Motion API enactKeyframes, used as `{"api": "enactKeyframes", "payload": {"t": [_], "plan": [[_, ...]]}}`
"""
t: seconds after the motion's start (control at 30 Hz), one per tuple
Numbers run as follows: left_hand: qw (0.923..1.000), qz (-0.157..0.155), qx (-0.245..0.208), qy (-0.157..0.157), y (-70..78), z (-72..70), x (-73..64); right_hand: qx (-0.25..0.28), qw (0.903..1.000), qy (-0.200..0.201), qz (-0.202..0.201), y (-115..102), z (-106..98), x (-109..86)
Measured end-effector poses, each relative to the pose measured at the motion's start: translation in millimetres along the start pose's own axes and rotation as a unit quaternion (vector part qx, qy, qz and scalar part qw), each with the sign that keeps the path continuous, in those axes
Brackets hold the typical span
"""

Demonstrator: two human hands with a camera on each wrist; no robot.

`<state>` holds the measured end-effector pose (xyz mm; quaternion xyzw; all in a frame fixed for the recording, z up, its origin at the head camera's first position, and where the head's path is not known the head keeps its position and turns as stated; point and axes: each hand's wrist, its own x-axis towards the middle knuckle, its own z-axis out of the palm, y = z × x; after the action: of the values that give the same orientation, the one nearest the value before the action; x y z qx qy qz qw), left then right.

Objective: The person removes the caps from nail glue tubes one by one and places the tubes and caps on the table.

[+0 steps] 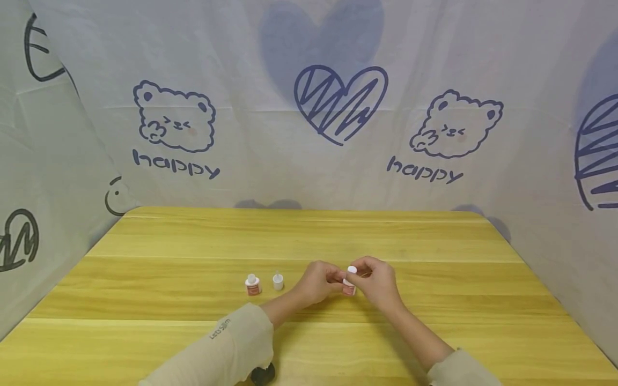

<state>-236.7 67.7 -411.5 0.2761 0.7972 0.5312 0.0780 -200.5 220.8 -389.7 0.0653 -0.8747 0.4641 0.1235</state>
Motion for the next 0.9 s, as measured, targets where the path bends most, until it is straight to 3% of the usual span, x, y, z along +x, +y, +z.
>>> {"api": "enactKeyframes", "payload": {"t": [0.57, 0.9], "plan": [[0.9999, -0.009, 0.009, 0.0, 2.8, 1.1, 0.6, -0.023, 0.9995, -0.021, -0.01, -0.7, -4.3, -0.7], [0.9998, -0.016, 0.013, 0.004, 2.2, 0.7, 1.1, -0.017, 0.9981, -0.055, -0.024, -2.0, -6.8, 1.3]]}}
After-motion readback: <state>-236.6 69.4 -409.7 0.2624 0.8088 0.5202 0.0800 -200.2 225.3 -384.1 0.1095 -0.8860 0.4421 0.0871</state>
